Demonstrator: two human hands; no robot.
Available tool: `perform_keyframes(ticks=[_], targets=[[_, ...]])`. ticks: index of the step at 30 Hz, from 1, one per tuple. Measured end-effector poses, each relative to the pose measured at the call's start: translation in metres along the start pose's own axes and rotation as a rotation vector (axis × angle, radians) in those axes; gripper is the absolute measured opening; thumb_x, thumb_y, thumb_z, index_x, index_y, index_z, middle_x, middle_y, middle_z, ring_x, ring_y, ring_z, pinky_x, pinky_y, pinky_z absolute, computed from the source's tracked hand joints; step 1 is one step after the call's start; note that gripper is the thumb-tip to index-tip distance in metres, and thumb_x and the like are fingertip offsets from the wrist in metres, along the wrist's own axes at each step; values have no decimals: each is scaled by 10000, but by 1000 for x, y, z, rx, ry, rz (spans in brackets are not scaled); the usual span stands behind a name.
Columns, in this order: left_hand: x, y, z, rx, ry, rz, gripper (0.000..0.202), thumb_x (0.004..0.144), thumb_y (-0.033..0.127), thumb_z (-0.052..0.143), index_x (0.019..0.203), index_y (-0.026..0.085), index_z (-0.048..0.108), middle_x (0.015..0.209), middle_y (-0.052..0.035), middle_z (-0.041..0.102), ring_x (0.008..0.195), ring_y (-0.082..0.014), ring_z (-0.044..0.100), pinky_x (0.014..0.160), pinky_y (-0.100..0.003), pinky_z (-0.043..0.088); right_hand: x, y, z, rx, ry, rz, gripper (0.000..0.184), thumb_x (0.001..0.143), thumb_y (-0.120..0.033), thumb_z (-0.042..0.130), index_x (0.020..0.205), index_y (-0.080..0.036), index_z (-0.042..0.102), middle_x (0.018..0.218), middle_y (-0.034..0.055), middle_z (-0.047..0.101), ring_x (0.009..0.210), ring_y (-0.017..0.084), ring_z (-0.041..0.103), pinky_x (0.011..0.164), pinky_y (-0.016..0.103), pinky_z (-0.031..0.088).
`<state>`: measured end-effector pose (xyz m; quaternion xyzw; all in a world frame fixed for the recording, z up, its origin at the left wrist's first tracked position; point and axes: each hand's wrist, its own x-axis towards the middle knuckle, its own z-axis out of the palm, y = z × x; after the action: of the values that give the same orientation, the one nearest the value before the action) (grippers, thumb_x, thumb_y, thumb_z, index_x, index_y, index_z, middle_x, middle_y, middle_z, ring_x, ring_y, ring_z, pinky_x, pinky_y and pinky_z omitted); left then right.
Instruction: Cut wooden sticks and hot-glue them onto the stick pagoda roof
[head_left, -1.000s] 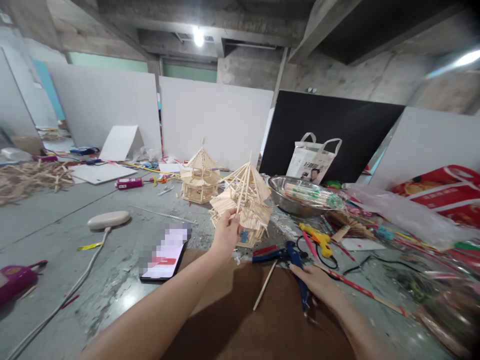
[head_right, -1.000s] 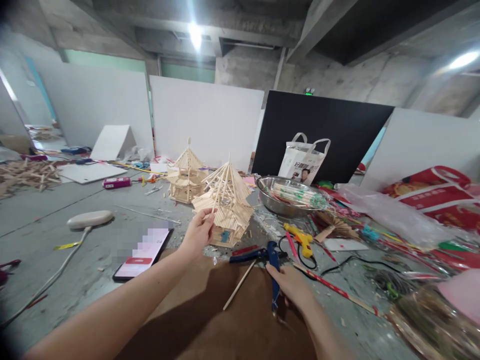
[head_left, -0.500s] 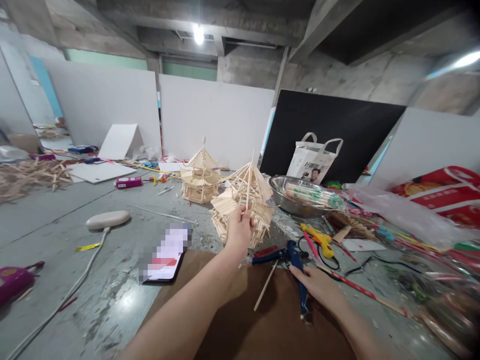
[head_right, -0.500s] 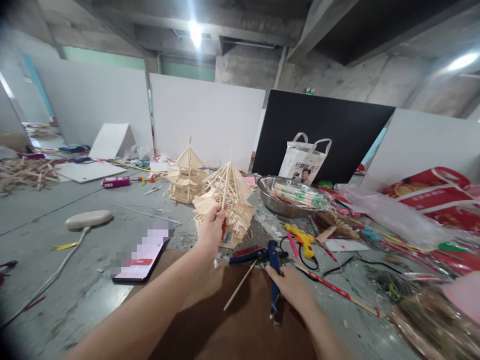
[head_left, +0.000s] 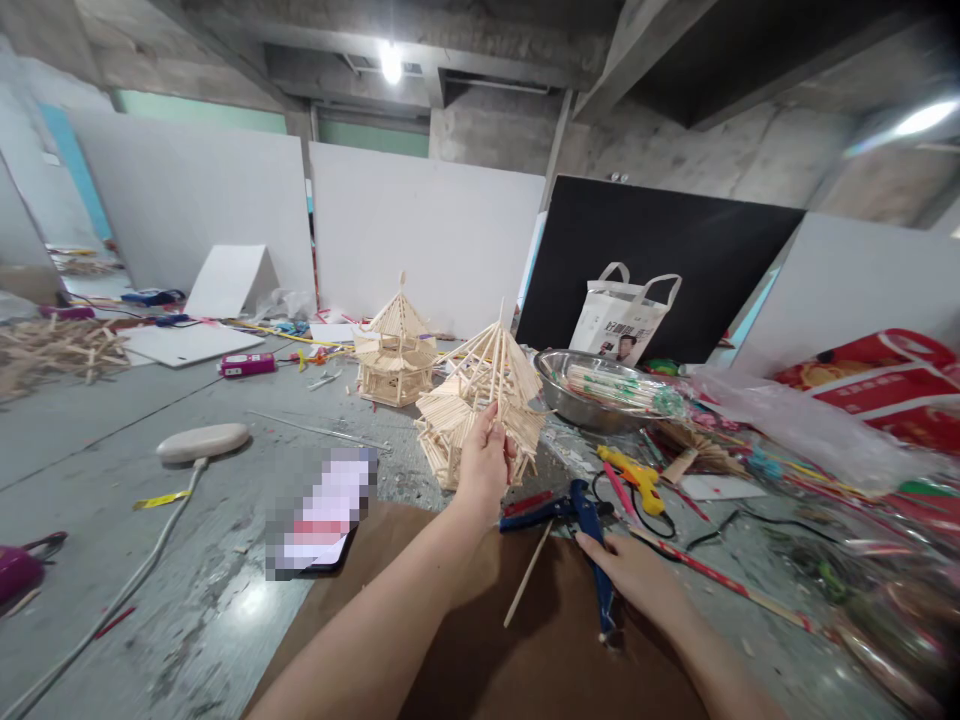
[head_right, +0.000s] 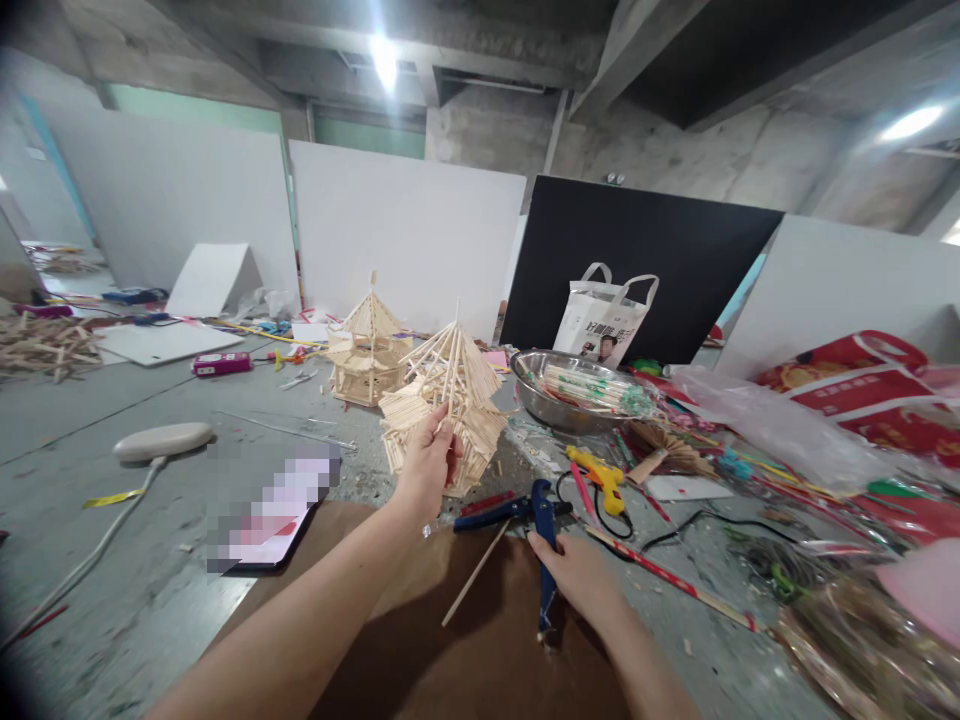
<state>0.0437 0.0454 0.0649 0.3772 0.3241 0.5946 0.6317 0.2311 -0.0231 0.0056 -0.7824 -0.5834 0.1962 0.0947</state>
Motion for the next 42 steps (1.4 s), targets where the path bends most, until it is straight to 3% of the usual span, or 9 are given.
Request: perform_keyframes(ticks=[6, 13, 17, 22, 26, 30, 34, 38, 42], targets=[[3, -6, 0, -86, 22, -1, 473, 774, 333, 459, 1226, 211, 389, 469, 95, 299, 315, -12, 252, 310, -127, 196, -1, -1, 1, -32, 24, 12, 443, 745, -551, 336, 518, -201, 486, 622, 77, 589, 649, 239, 567, 599, 330, 379], [5, -8, -1, -130, 2, -22, 486, 762, 335, 475, 1228, 222, 393, 477, 90, 311, 329, -12, 240, 316, -127, 198, -10, -10, -15, -160, 256, 95, 457, 683, -637, 372, 542, -220, 497, 615, 75, 566, 696, 280, 569, 631, 401, 386], [4, -6, -2, -136, -21, -34, 522, 760, 338, 479, 1254, 221, 356, 468, 93, 309, 321, -14, 240, 315, -130, 197, -11, -37, -50, -169, 271, -47, 440, 719, -620, 332, 631, -236, 529, 621, 53, 582, 648, 248, 562, 580, 340, 357], [3, -5, -2, -145, -41, -68, 552, 756, 355, 484, 1271, 232, 327, 461, 94, 316, 314, -11, 240, 320, -123, 192, -3, -88, -90, -202, 437, -279, 325, 775, -495, 352, 761, -241, 555, 687, 15, 619, 688, 194, 564, 564, 272, 326], [3, -6, -4, -156, -56, -61, 576, 749, 366, 492, 1280, 240, 311, 456, 93, 326, 309, -16, 252, 317, -128, 191, 20, -128, -109, -162, 581, -526, 210, 780, -353, 412, 804, -218, 571, 764, 5, 625, 695, 154, 555, 618, 256, 360], [3, -7, -4, -189, -66, -65, 571, 753, 338, 489, 1284, 235, 306, 445, 94, 328, 306, -14, 228, 314, -127, 167, 58, -163, -121, 12, 664, -647, 201, 740, -304, 489, 870, -182, 581, 842, 41, 612, 769, 173, 553, 715, 307, 395], [4, -6, -4, -201, -71, -68, 561, 763, 316, 472, 1288, 223, 297, 447, 93, 336, 296, -13, 226, 307, -127, 164, 99, -188, -125, 457, 485, -716, 295, 677, -251, 576, 946, -131, 566, 1011, 81, 573, 995, 202, 492, 895, 363, 326], [5, -6, -6, -191, -80, -72, 578, 759, 333, 475, 1292, 225, 282, 447, 96, 344, 280, -16, 244, 298, -132, 166, 123, -198, -121, 574, 321, -766, 279, 728, -273, 525, 953, -115, 570, 962, 63, 608, 913, 165, 542, 856, 342, 383], [7, -7, -7, -145, -78, -41, 561, 758, 358, 472, 1274, 206, 313, 443, 97, 356, 269, -18, 257, 286, -138, 169, 130, -198, -117, 637, 266, -792, 281, 719, -263, 539, 939, -93, 579, 901, 56, 625, 862, 152, 551, 842, 332, 397]])
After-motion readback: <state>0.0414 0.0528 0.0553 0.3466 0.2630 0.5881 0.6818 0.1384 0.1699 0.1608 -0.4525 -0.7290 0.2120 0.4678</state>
